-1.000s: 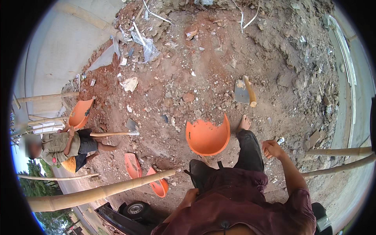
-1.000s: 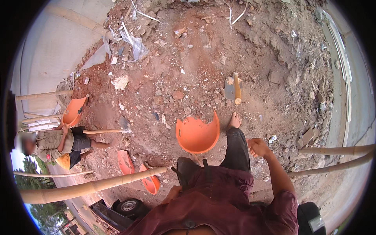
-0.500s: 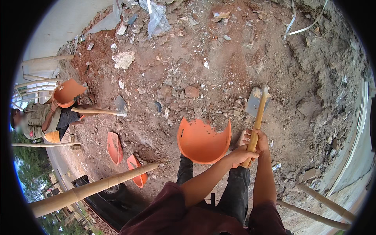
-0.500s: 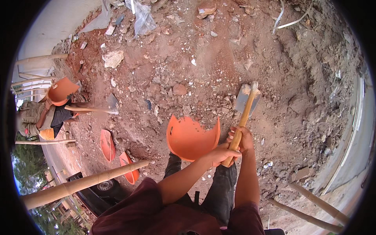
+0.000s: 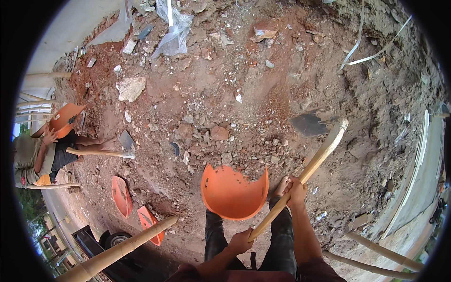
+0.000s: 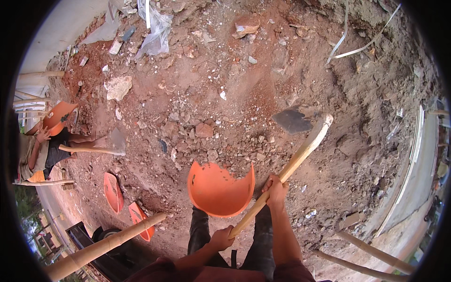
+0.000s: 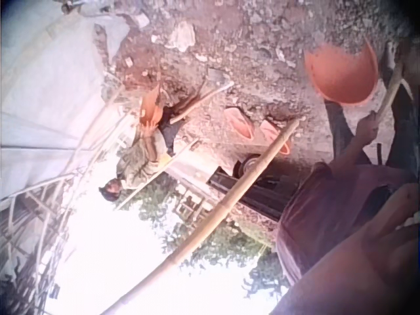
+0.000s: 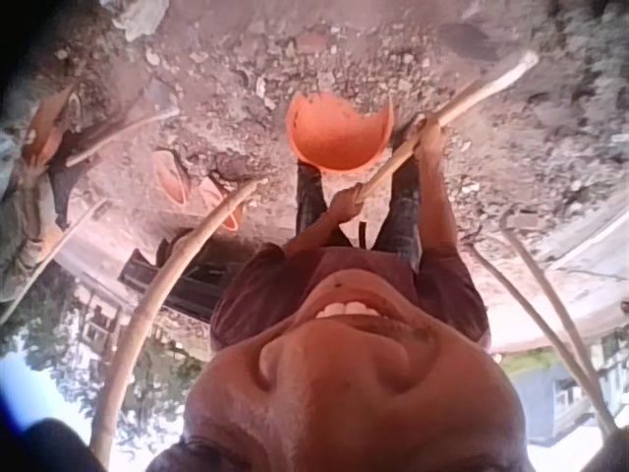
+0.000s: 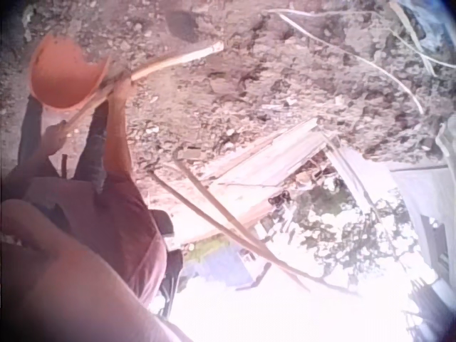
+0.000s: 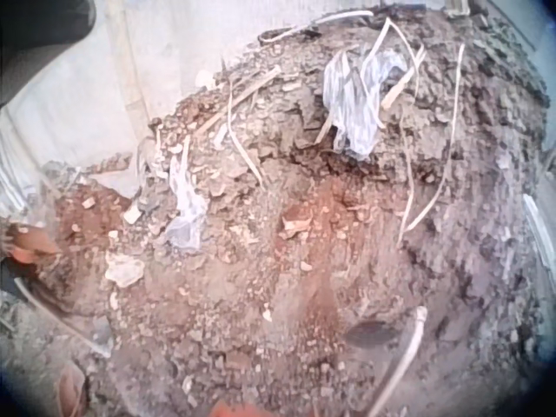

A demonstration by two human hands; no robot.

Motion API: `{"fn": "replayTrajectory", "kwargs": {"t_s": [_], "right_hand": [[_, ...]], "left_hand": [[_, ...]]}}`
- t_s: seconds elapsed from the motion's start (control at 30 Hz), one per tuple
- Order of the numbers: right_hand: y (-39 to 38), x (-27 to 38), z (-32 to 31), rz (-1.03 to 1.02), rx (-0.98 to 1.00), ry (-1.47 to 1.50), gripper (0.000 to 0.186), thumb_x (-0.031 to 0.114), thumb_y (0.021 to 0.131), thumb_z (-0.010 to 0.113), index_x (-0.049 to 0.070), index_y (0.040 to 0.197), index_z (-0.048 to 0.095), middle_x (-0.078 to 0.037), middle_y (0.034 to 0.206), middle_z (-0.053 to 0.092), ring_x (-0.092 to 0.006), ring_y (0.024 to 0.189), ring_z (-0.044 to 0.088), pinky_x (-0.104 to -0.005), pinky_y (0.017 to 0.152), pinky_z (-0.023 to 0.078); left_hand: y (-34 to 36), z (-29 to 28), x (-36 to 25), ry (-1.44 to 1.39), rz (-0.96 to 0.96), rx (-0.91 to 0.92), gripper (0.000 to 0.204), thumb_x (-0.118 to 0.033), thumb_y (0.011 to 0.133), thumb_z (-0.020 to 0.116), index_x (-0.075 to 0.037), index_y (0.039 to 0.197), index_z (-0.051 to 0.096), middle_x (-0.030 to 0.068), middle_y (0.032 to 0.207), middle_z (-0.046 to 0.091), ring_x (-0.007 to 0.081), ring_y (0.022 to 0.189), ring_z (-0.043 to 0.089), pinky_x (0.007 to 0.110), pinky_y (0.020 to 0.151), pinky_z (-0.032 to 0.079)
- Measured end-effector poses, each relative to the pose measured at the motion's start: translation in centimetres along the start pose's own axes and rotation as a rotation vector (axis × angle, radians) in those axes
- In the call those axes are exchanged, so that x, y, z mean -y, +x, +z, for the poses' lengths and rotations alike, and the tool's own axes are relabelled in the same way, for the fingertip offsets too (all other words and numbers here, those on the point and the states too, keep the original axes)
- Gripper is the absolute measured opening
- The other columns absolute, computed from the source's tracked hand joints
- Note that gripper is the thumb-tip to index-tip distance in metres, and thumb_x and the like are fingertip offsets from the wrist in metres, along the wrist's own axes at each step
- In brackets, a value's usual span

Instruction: The person uses a hand tool to scrape dirt and rocks into an orange tray, then lifts the tray and dumps the debris into the back of a truck.

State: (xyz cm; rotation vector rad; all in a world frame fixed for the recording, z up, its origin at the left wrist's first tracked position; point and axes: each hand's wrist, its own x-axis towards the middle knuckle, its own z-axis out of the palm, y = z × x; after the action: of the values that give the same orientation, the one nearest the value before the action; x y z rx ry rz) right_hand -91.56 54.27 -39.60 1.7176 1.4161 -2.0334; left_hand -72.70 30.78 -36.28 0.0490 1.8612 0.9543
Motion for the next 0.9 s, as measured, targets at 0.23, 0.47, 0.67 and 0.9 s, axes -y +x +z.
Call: {"fn": "replayTrajectory", "kwargs": {"t_s": [0.23, 0.47, 0.67, 0.9], "right_hand": [[-1.2, 20.6, 21.6, -0.702, 0.503, 0.111, 0.026, 0.021, 0.09, 0.07, 0.009, 0.079, 0.05, -0.003, 0.058, 0.048, -0.0142, 0.046, 0.05, -0.0305, 0.042, 0.044], [11.5, 18.7, 31.4, -0.608, 0.192, -0.121, 0.017, 0.012, 0.087, 0.065, 0.001, 0.078, 0.055, -0.006, 0.06, 0.053, -0.0148, 0.046, 0.051, -0.0331, 0.041, 0.045], [7.5, 9.0, 24.2, -0.349, 0.27, -0.215, 0.01, 0.006, 0.085, 0.06, 0.0, 0.082, 0.054, -0.005, 0.061, 0.05, -0.0151, 0.047, 0.048, -0.0338, 0.04, 0.044], [1.3, -7.2, 16.6, -0.129, 0.267, -0.336, 0.015, 0.004, 0.082, 0.069, -0.002, 0.073, 0.059, -0.008, 0.055, 0.055, -0.017, 0.041, 0.051, -0.0335, 0.035, 0.041]], "left_hand": [[21.9, -19.0, -7.1, 0.051, 0.341, -0.736, 0.025, -0.02, 0.078, 0.076, -0.01, 0.095, 0.06, 0.0146, 0.081, 0.069, 0.0372, 0.076, 0.069, 0.049, 0.067, 0.055], [26.5, -25.0, -5.0, -0.026, 0.176, -0.548, 0.022, -0.015, 0.08, 0.07, -0.008, 0.1, 0.063, 0.0176, 0.081, 0.07, 0.0385, 0.076, 0.069, 0.048, 0.069, 0.055], [18.5, -13.8, 0.6, -0.088, 0.079, -0.589, 0.015, -0.014, 0.081, 0.069, -0.009, 0.093, 0.06, 0.0172, 0.075, 0.067, 0.0391, 0.074, 0.068, 0.048, 0.065, 0.053], [3.7, 1.1, 8.0, -0.253, -0.129, -0.531, 0.033, -0.013, 0.078, 0.068, -0.01, 0.111, 0.066, 0.0205, 0.085, 0.069, 0.0413, 0.082, 0.068, 0.047, 0.072, 0.055]]}}
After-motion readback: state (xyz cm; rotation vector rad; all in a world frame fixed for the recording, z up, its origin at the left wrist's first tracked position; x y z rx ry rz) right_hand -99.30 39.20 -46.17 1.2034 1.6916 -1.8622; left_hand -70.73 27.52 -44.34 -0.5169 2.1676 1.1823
